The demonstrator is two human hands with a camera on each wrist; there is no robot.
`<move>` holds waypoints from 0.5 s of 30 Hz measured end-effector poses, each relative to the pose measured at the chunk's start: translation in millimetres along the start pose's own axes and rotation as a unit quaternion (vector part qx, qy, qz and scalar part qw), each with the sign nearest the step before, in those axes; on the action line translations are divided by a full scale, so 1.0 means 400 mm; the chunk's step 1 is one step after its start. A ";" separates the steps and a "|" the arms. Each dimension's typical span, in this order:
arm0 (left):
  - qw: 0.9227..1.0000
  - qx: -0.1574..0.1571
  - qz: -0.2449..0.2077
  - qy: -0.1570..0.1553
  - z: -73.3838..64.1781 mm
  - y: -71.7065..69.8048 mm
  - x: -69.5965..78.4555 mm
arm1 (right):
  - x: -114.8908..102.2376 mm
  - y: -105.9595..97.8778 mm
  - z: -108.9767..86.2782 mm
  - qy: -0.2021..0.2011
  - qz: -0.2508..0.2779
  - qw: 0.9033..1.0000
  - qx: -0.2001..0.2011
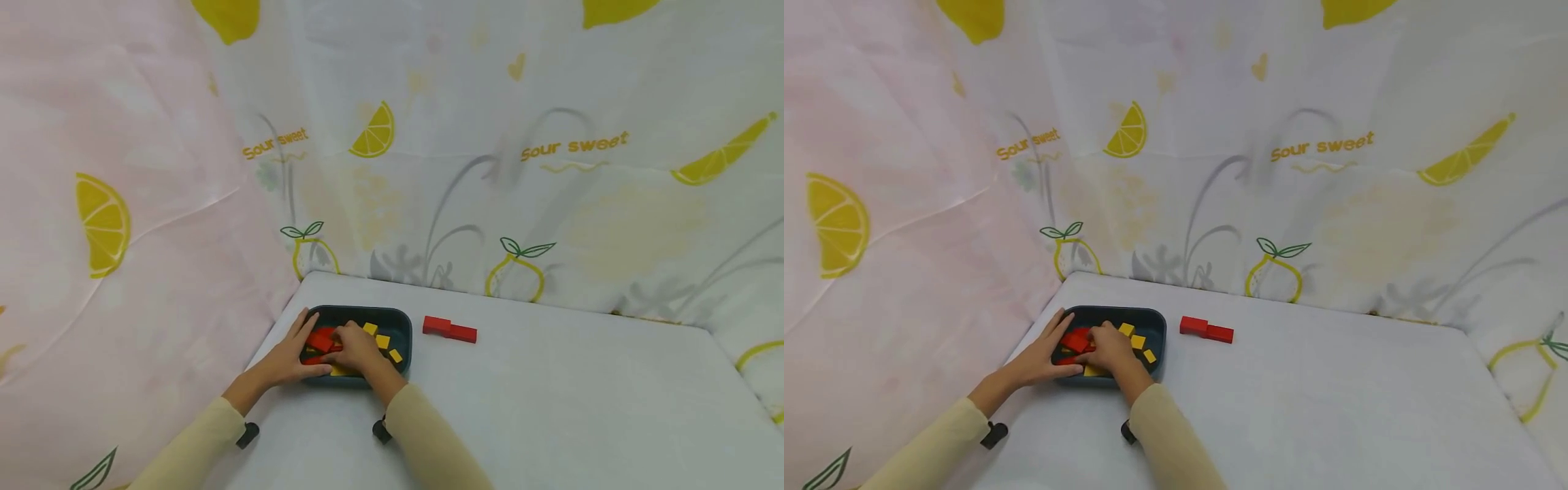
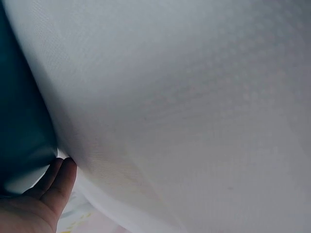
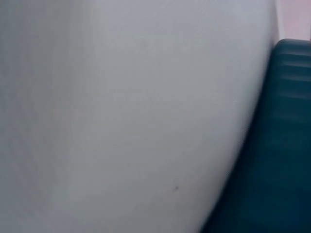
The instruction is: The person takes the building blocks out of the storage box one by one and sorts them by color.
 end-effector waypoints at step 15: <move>1.000 0.009 -0.004 -0.003 0.002 0.001 0.003 | 0.000 0.012 0.018 -0.003 -0.005 1.000 0.012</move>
Point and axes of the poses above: each hand's wrist, its own z-axis towards the middle knuckle, its own y-axis out of the palm, x = y × z, the point moved 2 cm from there along z, towards the middle knuckle, and after that the axes turned 12 degrees about x, right-handed, at the moved point
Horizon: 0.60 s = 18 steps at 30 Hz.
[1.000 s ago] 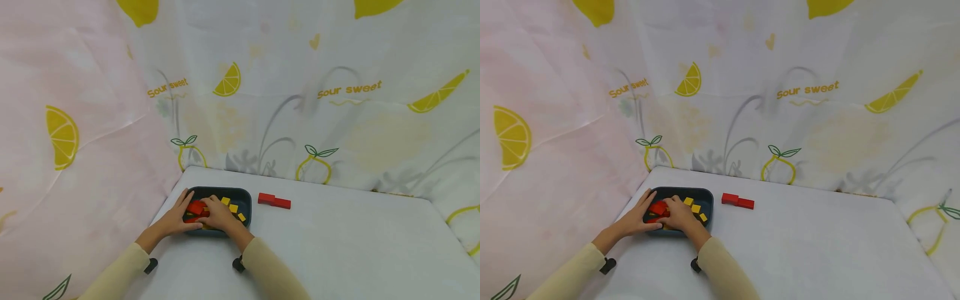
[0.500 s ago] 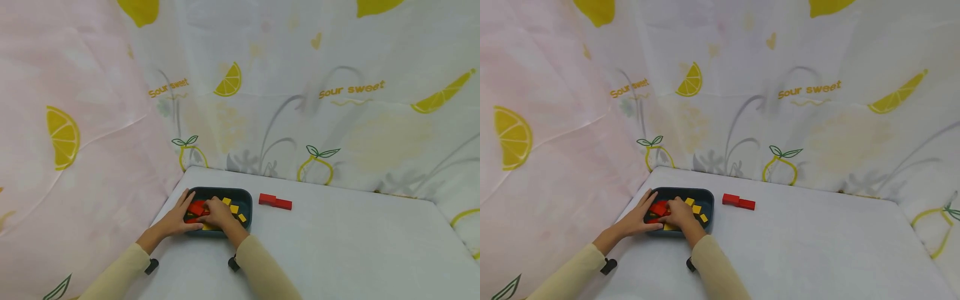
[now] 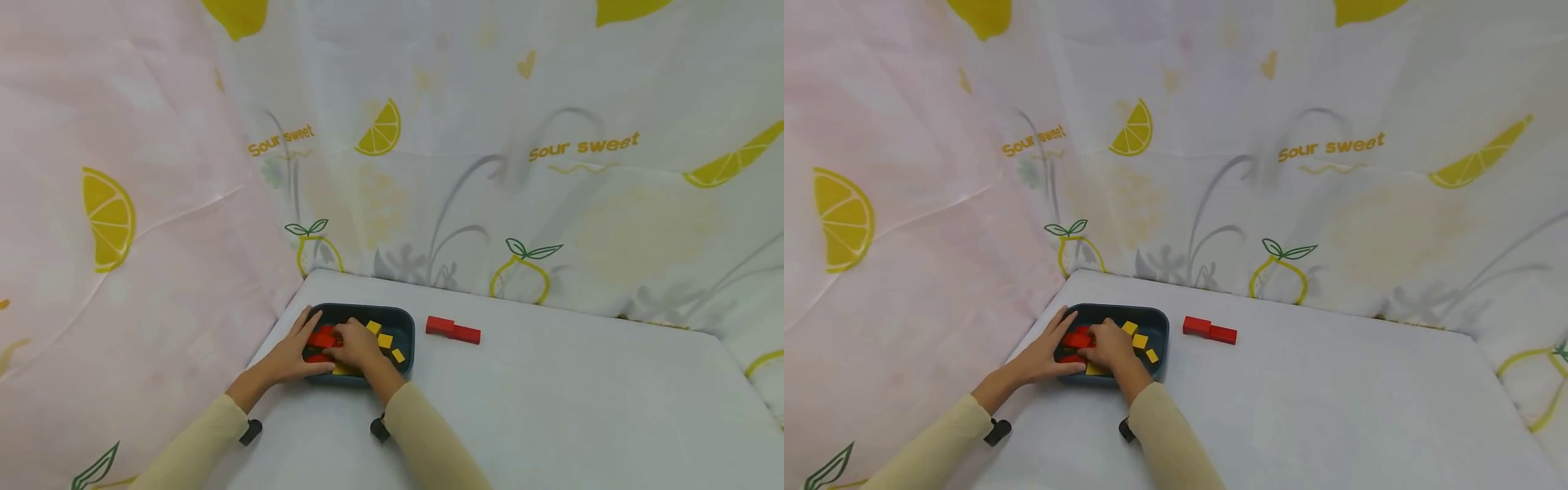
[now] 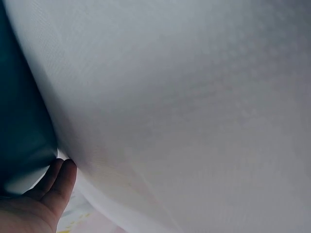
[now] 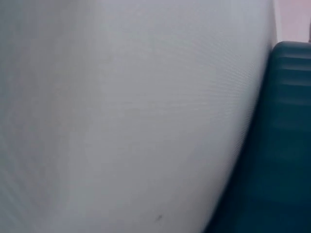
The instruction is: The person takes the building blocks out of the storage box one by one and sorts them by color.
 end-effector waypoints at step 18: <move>1.000 0.010 -0.001 0.003 -0.003 0.001 -0.001 | 0.007 -0.006 -0.004 0.024 0.047 0.998 0.034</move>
Point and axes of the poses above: each hand's wrist, its own z-axis towards the middle knuckle, its own y-axis out of the palm, x = y × z, the point moved 2 cm from there along z, towards the middle knuckle, and after that the axes turned 12 degrees about x, right-handed, at the moved point
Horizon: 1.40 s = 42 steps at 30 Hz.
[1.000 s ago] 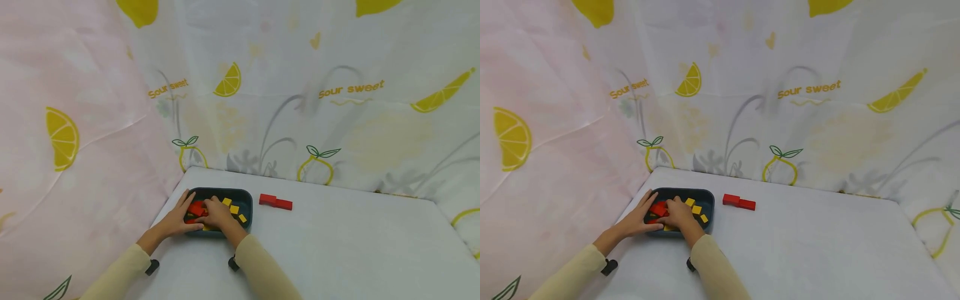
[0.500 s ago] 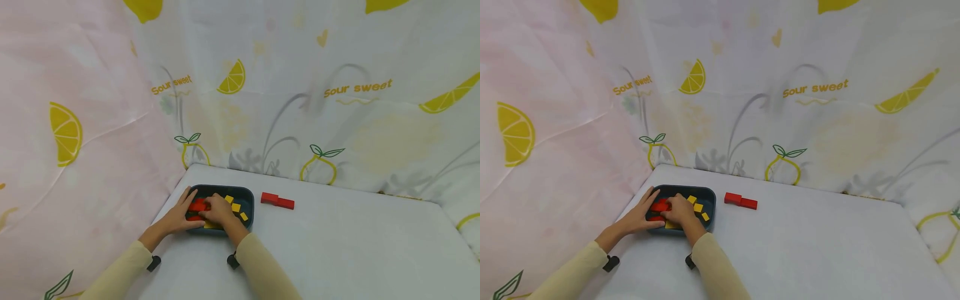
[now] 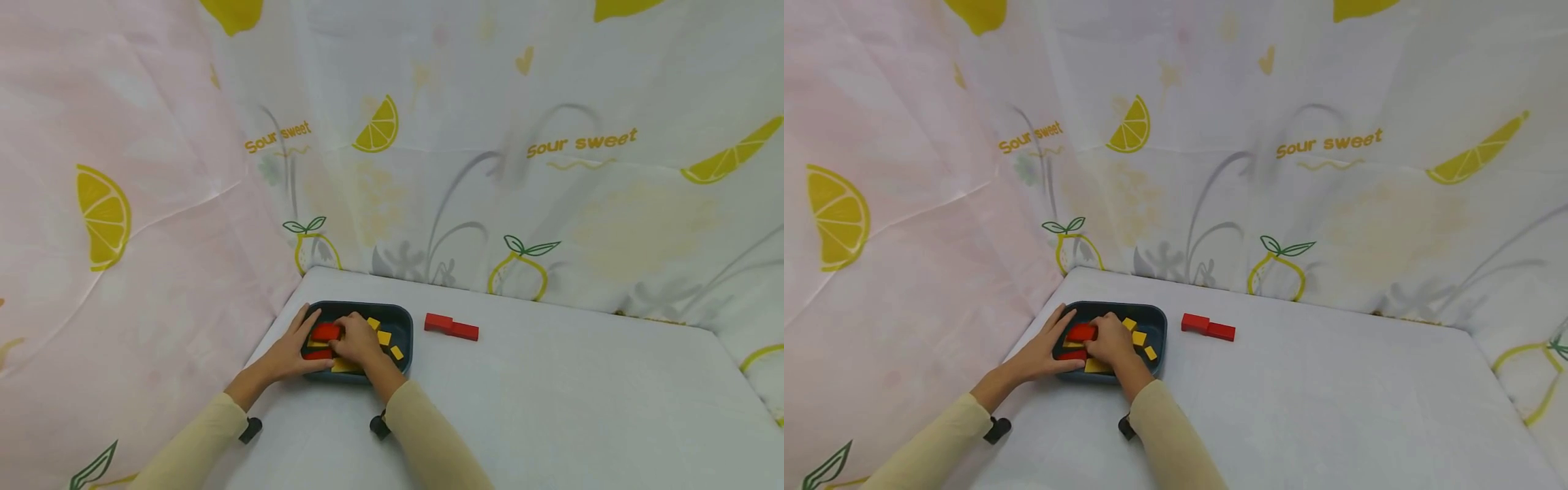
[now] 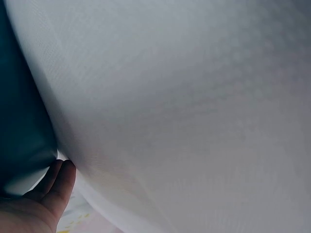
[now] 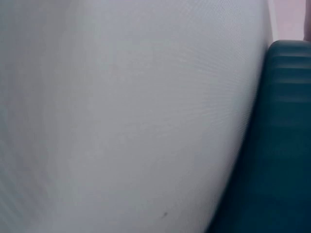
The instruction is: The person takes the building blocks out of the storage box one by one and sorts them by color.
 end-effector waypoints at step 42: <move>1.000 0.005 -0.014 -0.003 0.007 0.000 -0.004 | 0.015 0.006 0.019 0.003 0.070 0.997 -0.012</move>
Point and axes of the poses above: each hand's wrist, its own z-axis towards the middle knuckle, its own y-axis out of the palm, x = y × z, the point moved 2 cm from there along z, towards the middle knuckle, and after that the axes turned 12 degrees about x, right-handed, at the moved point
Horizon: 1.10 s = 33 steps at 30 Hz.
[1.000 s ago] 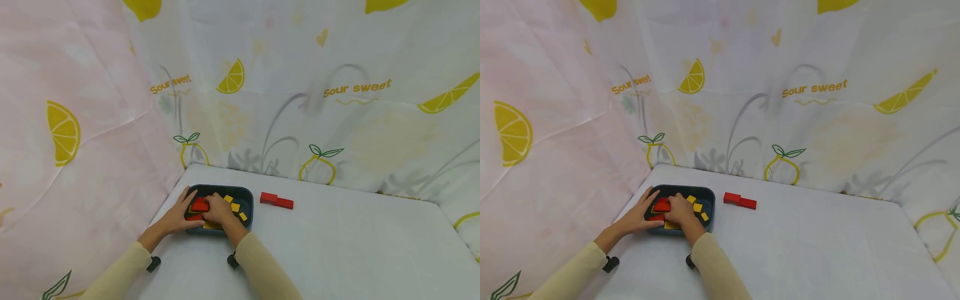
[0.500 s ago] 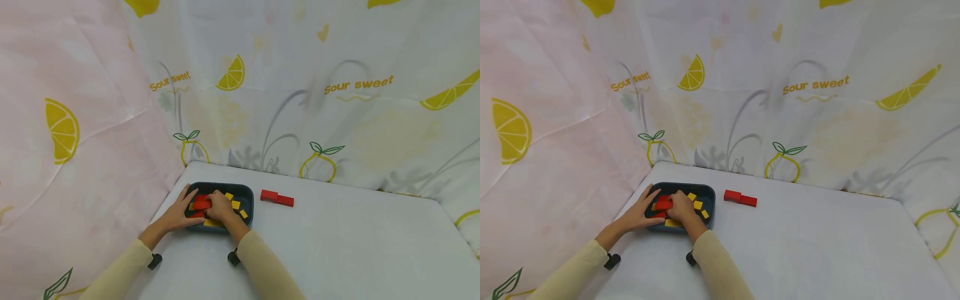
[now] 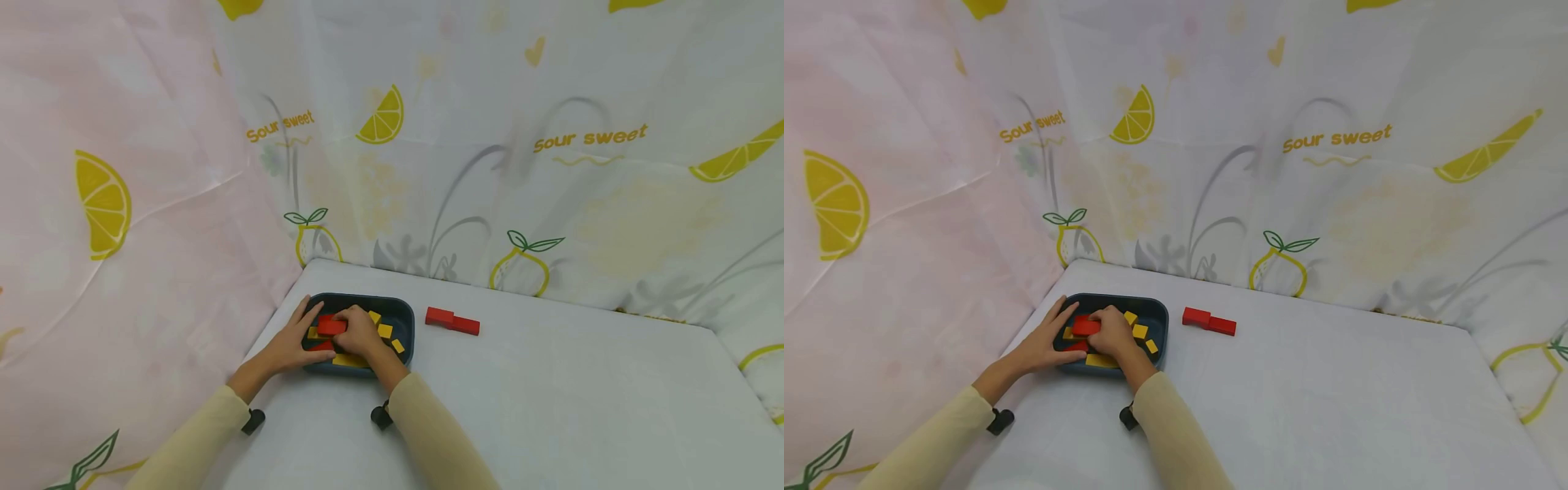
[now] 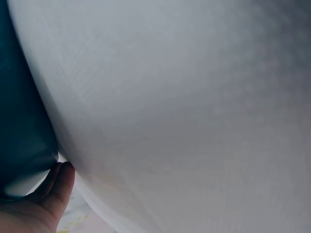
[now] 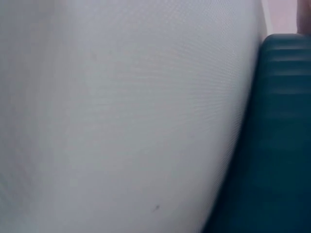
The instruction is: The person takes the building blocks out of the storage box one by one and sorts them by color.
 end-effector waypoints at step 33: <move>1.000 0.012 -0.007 -0.006 -0.001 0.004 0.001 | -0.012 -0.012 -0.020 -0.004 0.022 1.000 0.008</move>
Point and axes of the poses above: each hand's wrist, its own z-axis towards the middle knuckle, its own y-axis out of the palm, x = y × z, the point moved 2 cm from there along z, towards the middle knuckle, and after that the axes turned 12 degrees about x, right-handed, at the moved point
